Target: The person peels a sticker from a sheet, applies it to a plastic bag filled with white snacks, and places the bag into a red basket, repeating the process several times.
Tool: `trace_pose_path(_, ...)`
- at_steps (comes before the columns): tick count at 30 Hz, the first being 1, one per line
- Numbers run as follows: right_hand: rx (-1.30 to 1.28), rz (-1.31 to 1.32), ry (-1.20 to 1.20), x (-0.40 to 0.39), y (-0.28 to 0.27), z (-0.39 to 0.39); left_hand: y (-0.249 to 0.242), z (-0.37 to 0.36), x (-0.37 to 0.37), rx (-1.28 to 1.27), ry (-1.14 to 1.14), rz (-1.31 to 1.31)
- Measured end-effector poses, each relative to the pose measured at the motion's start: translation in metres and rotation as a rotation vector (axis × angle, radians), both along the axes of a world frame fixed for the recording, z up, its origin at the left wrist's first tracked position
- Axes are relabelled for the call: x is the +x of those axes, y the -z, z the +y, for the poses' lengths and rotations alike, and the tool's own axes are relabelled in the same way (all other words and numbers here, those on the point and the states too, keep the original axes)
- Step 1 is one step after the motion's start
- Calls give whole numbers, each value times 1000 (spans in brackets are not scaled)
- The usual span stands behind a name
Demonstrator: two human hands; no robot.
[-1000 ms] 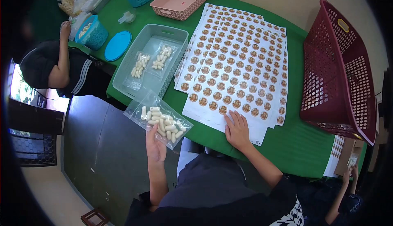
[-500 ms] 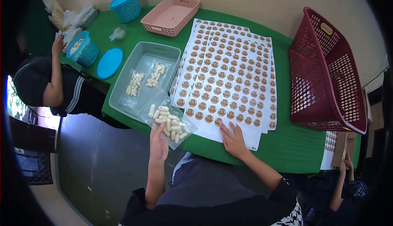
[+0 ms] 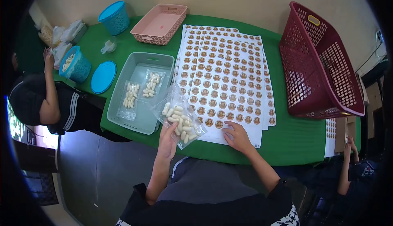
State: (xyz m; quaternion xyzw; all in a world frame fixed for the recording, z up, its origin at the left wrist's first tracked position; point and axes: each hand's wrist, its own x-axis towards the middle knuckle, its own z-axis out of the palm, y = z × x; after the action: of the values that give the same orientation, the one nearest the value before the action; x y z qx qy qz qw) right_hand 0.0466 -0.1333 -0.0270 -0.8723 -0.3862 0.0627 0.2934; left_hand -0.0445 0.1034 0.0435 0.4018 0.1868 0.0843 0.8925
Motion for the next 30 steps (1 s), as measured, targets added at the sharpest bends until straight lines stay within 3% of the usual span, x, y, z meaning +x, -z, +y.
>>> trace_pose_path(7, -124, -210, 59, -26, 9, 12, 3, 6, 13, 17, 8, 28)
trace_pose_path(26, -153, -154, 170, -23, 5, 29, 5, 7, 37, -39, -4, 34)
trace_pose_path(30, -105, 13, 354, 3, 2, 35, 5, 7, 37, -31, -2, 77)
